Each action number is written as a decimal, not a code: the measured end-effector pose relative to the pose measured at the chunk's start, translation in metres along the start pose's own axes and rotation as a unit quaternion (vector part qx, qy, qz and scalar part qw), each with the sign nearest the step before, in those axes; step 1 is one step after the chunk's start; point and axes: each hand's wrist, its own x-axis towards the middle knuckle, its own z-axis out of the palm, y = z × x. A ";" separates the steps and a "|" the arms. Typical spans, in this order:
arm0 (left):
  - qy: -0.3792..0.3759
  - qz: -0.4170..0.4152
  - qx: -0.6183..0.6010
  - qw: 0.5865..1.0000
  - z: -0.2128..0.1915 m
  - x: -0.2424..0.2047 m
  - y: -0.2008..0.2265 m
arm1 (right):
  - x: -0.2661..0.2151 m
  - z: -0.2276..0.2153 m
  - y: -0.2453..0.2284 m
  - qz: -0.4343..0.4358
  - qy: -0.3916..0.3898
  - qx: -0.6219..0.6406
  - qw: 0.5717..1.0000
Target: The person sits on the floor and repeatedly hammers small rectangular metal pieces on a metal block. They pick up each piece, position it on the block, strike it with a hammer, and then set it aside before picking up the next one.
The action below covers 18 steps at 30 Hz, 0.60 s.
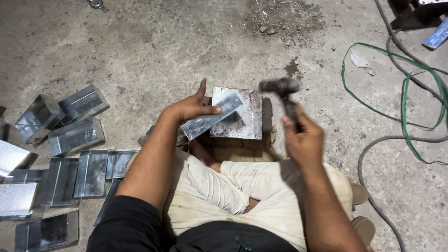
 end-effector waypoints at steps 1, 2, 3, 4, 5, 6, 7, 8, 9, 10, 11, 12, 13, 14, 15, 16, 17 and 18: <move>0.002 -0.020 -0.011 1.000 -0.001 -0.001 -0.007 | 0.001 -0.010 -0.010 -0.077 0.038 -0.024 0.996; 0.005 -0.041 -0.021 0.999 0.000 -0.003 -0.014 | 0.000 -0.016 -0.021 -0.128 0.070 0.024 0.989; 0.010 -0.058 -0.032 0.998 -0.002 -0.002 -0.017 | 0.004 -0.023 -0.031 -0.183 0.101 0.072 0.975; 0.013 -0.060 -0.027 0.998 -0.003 -0.002 -0.018 | 0.007 -0.020 -0.039 -0.191 0.138 0.115 0.965; 0.013 -0.063 -0.023 0.998 -0.001 -0.002 -0.019 | 0.007 -0.012 -0.043 -0.195 0.175 0.156 0.952; 0.012 -0.066 -0.019 0.998 0.000 -0.002 -0.018 | 0.006 -0.006 -0.043 -0.198 0.212 0.198 0.936; 0.004 -0.065 -0.031 0.997 0.002 -0.003 -0.018 | 0.006 0.003 -0.040 -0.200 0.186 0.205 0.940; -0.005 -0.064 -0.042 0.997 0.002 -0.003 -0.017 | 0.006 0.016 -0.036 -0.202 0.160 0.212 0.943; -0.010 -0.060 -0.053 0.997 0.000 -0.002 -0.014 | 0.003 0.029 -0.033 -0.184 0.084 0.164 0.966; -0.014 -0.060 -0.051 0.997 -0.001 -0.002 -0.012 | -0.002 0.039 -0.031 -0.163 0.009 0.113 0.980; -0.018 -0.059 -0.050 0.997 -0.001 -0.001 -0.010 | -0.001 0.041 -0.029 -0.146 -0.018 0.050 0.988; -0.021 -0.059 -0.048 0.997 -0.001 0.000 -0.008 | 0.002 0.041 -0.029 -0.129 -0.045 -0.014 0.991; -0.020 -0.055 -0.034 0.998 -0.003 0.002 -0.007 | 0.006 0.041 -0.030 -0.111 -0.072 -0.076 0.988; -0.018 -0.052 -0.019 0.998 -0.004 0.004 -0.007 | 0.008 0.040 -0.032 -0.122 -0.041 -0.066 0.990; -0.018 -0.053 -0.007 0.998 -0.002 0.002 -0.011 | 0.005 0.039 -0.034 -0.130 -0.014 -0.055 0.990; -0.019 -0.055 -0.020 0.998 -0.001 0.001 -0.013 | 0.002 0.038 -0.035 -0.138 0.013 -0.044 0.989; -0.021 -0.055 -0.029 0.998 -0.002 0.003 -0.013 | -0.001 0.040 -0.036 -0.144 0.031 -0.036 0.988; -0.022 -0.055 -0.039 0.997 -0.002 0.004 -0.013 | -0.005 0.042 -0.037 -0.150 0.049 -0.027 0.987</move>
